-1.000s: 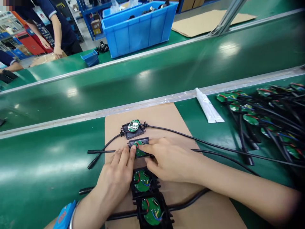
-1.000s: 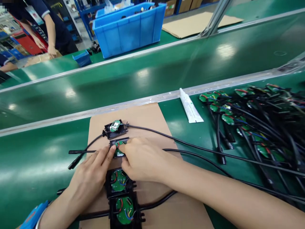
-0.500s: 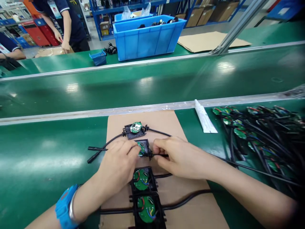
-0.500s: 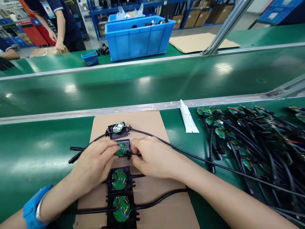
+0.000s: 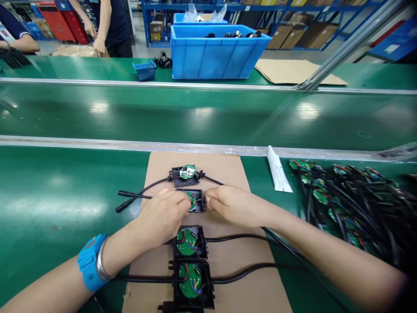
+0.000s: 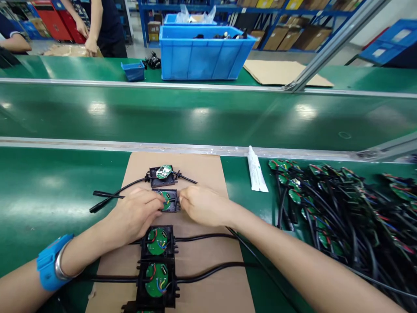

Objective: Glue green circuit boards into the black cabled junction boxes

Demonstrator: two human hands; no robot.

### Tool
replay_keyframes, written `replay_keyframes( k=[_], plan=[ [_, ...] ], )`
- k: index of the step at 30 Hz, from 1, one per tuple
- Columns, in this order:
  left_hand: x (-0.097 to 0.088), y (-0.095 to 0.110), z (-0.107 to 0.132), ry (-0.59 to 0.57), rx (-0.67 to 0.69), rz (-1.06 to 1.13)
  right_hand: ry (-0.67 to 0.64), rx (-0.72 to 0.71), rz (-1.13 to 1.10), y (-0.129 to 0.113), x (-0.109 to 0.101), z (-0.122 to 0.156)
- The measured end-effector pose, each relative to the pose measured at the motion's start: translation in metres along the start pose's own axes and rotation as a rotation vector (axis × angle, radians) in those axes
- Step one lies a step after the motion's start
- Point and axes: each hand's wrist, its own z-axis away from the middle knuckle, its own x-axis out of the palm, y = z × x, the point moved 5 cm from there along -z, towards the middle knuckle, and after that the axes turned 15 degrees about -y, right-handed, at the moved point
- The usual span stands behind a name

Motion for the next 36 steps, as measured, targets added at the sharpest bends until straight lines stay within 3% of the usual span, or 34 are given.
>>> replay_keyframes(
  k=[2, 7, 10, 16, 20, 23, 32, 36],
  plan=[
    [0.000, 0.000, -0.001, -0.009, -0.028, -0.019, -0.074, -0.003, 0.052, 0.000, -0.005, -0.006],
    [0.006, 0.004, -0.008, -0.057, 0.014, -0.126, -0.260, 0.003, 0.419, -0.013, -0.005, -0.020],
    [0.007, 0.005, -0.011, -0.071, 0.004, -0.174, -0.323, 0.068, 0.463, -0.015, -0.004, -0.025],
    [0.008, 0.006, -0.006, -0.100, 0.002, -0.184, -0.101, 0.128, 0.416, -0.013, -0.003, -0.013],
    [0.009, 0.005, -0.002, -0.049, 0.008, -0.191, 0.242, 0.171, 0.351, -0.006, -0.002, 0.005],
    [0.009, 0.007, -0.003, -0.059, 0.010, -0.212, 0.414, 0.052, 0.297, -0.006, 0.008, 0.012],
    [0.009, 0.019, -0.010, -0.152, 0.035, -0.366, 0.667, -0.265, 0.116, 0.008, 0.031, 0.002],
    [0.000, 0.021, -0.002, -0.103, 0.018, -0.247, 0.638, -0.316, 0.094, 0.005, 0.027, 0.010]
  ],
)
